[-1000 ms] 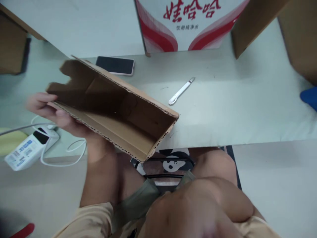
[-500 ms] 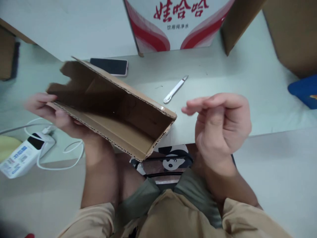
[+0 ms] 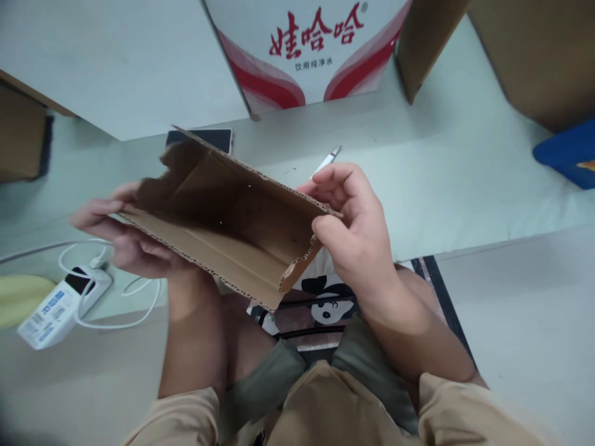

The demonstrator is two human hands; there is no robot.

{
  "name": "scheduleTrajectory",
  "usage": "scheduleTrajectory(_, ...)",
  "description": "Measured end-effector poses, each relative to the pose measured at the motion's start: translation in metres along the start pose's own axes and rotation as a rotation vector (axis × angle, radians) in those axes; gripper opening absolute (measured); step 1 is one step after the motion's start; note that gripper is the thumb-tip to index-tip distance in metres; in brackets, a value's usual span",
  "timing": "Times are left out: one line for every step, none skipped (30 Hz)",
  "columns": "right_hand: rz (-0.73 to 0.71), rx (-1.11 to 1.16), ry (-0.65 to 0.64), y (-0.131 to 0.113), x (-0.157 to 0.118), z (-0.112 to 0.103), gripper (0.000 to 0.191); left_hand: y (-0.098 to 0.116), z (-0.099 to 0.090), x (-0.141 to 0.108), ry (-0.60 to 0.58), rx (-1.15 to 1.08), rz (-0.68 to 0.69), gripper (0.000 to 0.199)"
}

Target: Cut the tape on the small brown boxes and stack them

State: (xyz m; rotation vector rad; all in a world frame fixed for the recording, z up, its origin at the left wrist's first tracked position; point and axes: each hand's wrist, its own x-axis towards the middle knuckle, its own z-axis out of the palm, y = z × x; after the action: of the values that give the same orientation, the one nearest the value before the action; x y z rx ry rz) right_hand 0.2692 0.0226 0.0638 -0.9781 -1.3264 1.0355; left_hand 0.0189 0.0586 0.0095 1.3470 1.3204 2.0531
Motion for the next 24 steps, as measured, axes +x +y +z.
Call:
scheduleTrajectory(0.011,-0.006,0.017,0.000,0.001,0.000,0.021,0.000,0.003,-0.002,0.047,-0.061,0.119,0.059)
scheduleTrajectory(0.017,-0.013,0.032,0.000,0.002,0.000,0.020,0.000,0.006,-0.005,0.081,-0.114,0.217,0.055)
scheduleTrajectory(0.015,-0.019,0.048,0.001,0.003,-0.001,0.019,0.001,0.008,-0.007,0.089,-0.149,0.273,0.050)
scheduleTrajectory(0.003,-0.025,0.065,0.003,0.004,-0.002,0.017,0.001,0.010,-0.009,0.068,-0.157,0.279,0.046)
scheduleTrajectory(-0.017,-0.030,0.083,0.006,0.005,-0.002,0.015,0.002,0.011,-0.010,0.056,-0.160,0.275,0.042)
scheduleTrajectory(-0.043,-0.037,0.102,0.009,0.006,-0.003,0.014,0.003,0.012,-0.011,0.046,-0.168,0.276,0.039)
scheduleTrajectory(-0.075,-0.045,0.122,0.012,0.007,-0.004,0.014,0.004,0.011,-0.011,0.035,-0.180,0.286,0.035)
scheduleTrajectory(-0.107,-0.058,0.139,0.016,0.008,-0.005,0.016,0.004,0.010,-0.011,0.019,-0.192,0.302,0.031)
scheduleTrajectory(-0.132,-0.074,0.151,0.020,0.009,-0.005,0.019,0.005,0.009,-0.011,-0.002,-0.200,0.316,0.027)
scheduleTrajectory(-0.148,-0.095,0.159,0.025,0.011,-0.006,0.022,0.005,0.008,-0.011,-0.025,-0.200,0.325,0.024)
scheduleTrajectory(-0.158,-0.117,0.162,0.029,0.012,-0.006,0.023,0.005,0.006,-0.012,-0.051,-0.190,0.326,0.023)
scheduleTrajectory(-0.162,-0.136,0.160,0.032,0.013,-0.006,0.024,0.004,0.004,-0.012,-0.071,-0.167,0.314,0.022)
scheduleTrajectory(-0.164,-0.148,0.155,0.036,0.014,-0.006,0.024,0.003,0.002,-0.013,-0.077,-0.127,0.294,0.024)
scheduleTrajectory(-0.164,-0.152,0.150,0.039,0.015,-0.006,0.022,0.001,0.001,-0.014,-0.074,-0.073,0.270,0.027)
scheduleTrajectory(-0.164,-0.146,0.143,0.041,0.014,-0.006,0.020,-0.001,-0.001,-0.014,-0.068,-0.009,0.248,0.033)
scheduleTrajectory(-0.169,-0.131,0.134,0.044,0.014,-0.006,0.017,-0.003,-0.003,-0.015,-0.059,0.055,0.232,0.038)
scheduleTrajectory(-0.179,-0.109,0.117,0.046,0.013,-0.006,0.015,-0.005,-0.004,-0.016,-0.062,0.111,0.225,0.044)
scheduleTrajectory(-0.194,-0.084,0.090,0.048,0.011,-0.006,0.015,-0.006,-0.005,-0.016,-0.071,0.161,0.221,0.049)
scheduleTrajectory(-0.216,-0.054,0.054,0.050,0.010,-0.007,0.018,-0.007,-0.006,-0.016,-0.083,0.204,0.219,0.054)
scheduleTrajectory(-0.238,-0.024,0.014,0.051,0.009,-0.008,0.022,-0.007,-0.007,-0.016,-0.089,0.242,0.211,0.058)
scheduleTrajectory(-0.259,0.002,-0.025,0.053,0.008,-0.010,0.027,-0.007,-0.007,-0.016,-0.089,0.276,0.199,0.060)
scheduleTrajectory(-0.277,0.021,-0.056,0.054,0.007,-0.011,0.032,-0.006,-0.007,-0.015,-0.089,0.306,0.185,0.061)
scheduleTrajectory(-0.292,0.032,-0.078,0.055,0.006,-0.012,0.037,-0.004,-0.007,-0.014,-0.093,0.329,0.173,0.061)
scheduleTrajectory(-0.303,0.031,-0.088,0.056,0.006,-0.013,0.040,-0.003,-0.006,-0.014,-0.103,0.341,0.163,0.058)
